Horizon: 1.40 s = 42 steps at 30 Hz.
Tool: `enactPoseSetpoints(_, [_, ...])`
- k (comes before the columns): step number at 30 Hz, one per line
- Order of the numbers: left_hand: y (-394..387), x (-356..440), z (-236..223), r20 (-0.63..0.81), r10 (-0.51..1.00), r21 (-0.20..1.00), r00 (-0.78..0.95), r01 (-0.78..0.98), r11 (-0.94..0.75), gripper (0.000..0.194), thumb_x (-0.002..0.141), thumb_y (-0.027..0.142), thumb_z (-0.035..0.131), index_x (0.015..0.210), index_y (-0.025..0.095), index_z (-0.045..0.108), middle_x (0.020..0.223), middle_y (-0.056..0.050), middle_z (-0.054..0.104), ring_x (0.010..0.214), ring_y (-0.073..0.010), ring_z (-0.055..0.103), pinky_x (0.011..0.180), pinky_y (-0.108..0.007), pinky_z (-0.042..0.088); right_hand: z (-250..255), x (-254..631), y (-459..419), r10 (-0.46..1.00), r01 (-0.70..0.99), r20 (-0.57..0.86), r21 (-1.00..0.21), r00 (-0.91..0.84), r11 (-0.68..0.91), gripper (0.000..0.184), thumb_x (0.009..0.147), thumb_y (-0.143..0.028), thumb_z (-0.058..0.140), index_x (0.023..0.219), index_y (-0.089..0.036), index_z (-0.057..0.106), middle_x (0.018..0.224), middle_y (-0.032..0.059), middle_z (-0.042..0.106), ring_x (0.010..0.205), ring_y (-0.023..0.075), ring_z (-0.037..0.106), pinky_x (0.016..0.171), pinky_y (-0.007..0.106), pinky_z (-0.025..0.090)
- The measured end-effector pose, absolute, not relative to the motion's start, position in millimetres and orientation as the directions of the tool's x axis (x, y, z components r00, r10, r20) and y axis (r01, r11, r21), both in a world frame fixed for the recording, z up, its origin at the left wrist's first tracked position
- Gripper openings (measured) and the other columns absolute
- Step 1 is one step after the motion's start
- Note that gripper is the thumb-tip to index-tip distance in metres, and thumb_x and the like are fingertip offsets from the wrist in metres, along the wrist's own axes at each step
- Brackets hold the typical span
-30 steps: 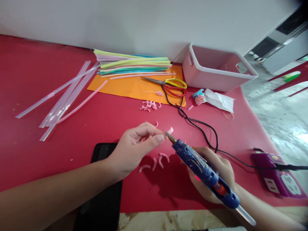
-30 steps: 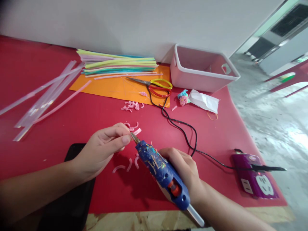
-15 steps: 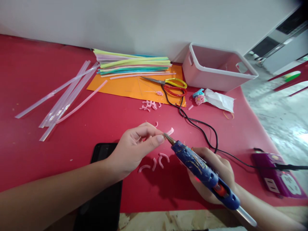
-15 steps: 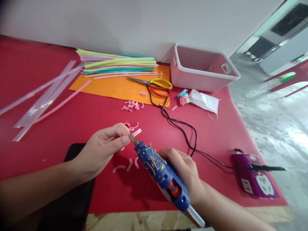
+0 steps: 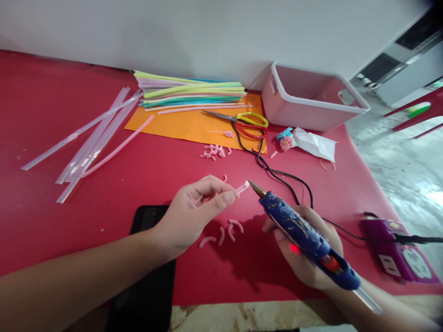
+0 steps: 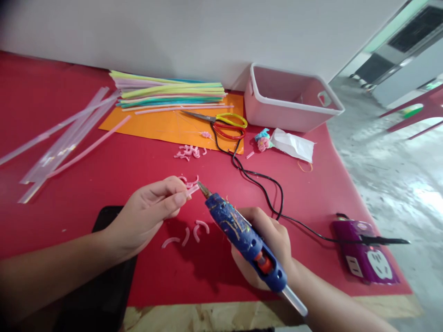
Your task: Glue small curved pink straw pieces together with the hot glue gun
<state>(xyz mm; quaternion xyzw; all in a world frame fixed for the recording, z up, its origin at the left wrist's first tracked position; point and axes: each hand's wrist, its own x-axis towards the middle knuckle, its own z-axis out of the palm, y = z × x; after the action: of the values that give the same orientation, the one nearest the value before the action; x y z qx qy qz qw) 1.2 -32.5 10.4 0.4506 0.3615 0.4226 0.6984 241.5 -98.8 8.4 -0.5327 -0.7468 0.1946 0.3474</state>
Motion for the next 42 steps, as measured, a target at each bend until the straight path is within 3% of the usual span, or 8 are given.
enactPoseSetpoints(8, [-33,2,10,-0.106,0.917,0.944,0.383,-0.252,0.214,0.015,0.093,0.027,0.071,0.080,0.022,0.073,0.081,0.005,0.056,0.064,-0.0081,0.039,0.070,-0.024,0.038,10,233,-100,0.967,0.669,0.242,-0.707,-0.076,0.230,0.016,0.080,-0.018,0.062,0.094,-0.025,0.064,0.077,0.0002,0.077,0.059,0.0167,0.070,0.053,0.027,0.051])
enactPoseSetpoints(18, [-32,2,12,-0.126,0.917,0.943,0.378,-0.240,0.229,0.016,0.092,0.030,0.072,0.079,0.021,0.072,0.082,0.003,0.058,0.065,-0.0095,0.042,0.068,-0.026,0.037,11,234,-100,0.959,0.628,0.246,-0.727,-0.139,0.277,0.020,0.079,-0.015,0.061,0.096,-0.025,0.062,0.075,-0.0015,0.075,0.049,0.0132,0.062,0.049,0.027,0.050])
enactPoseSetpoints(22, [-32,2,11,-0.116,0.914,0.943,0.390,-0.246,0.225,0.016,0.093,0.029,0.071,0.079,0.021,0.072,0.083,0.003,0.058,0.067,-0.0093,0.042,0.069,-0.025,0.038,12,235,-98,0.947,0.632,0.265,-0.706,-0.182,0.319,0.020,0.082,-0.015,0.062,0.098,-0.026,0.061,0.077,-0.0015,0.076,0.056,0.0148,0.068,0.053,0.025,0.053])
enactPoseSetpoints(42, [-32,3,14,-0.100,0.925,0.965,0.367,-0.192,0.180,0.018,0.090,0.029,0.072,0.074,0.020,0.072,0.080,0.002,0.059,0.069,-0.0110,0.046,0.072,-0.026,0.040,16,234,-96,0.901,0.645,0.292,-0.629,-0.321,0.433,0.023,0.080,-0.019,0.064,0.100,-0.026,0.057,0.073,-0.0042,0.072,0.053,0.0129,0.069,0.050,0.022,0.053])
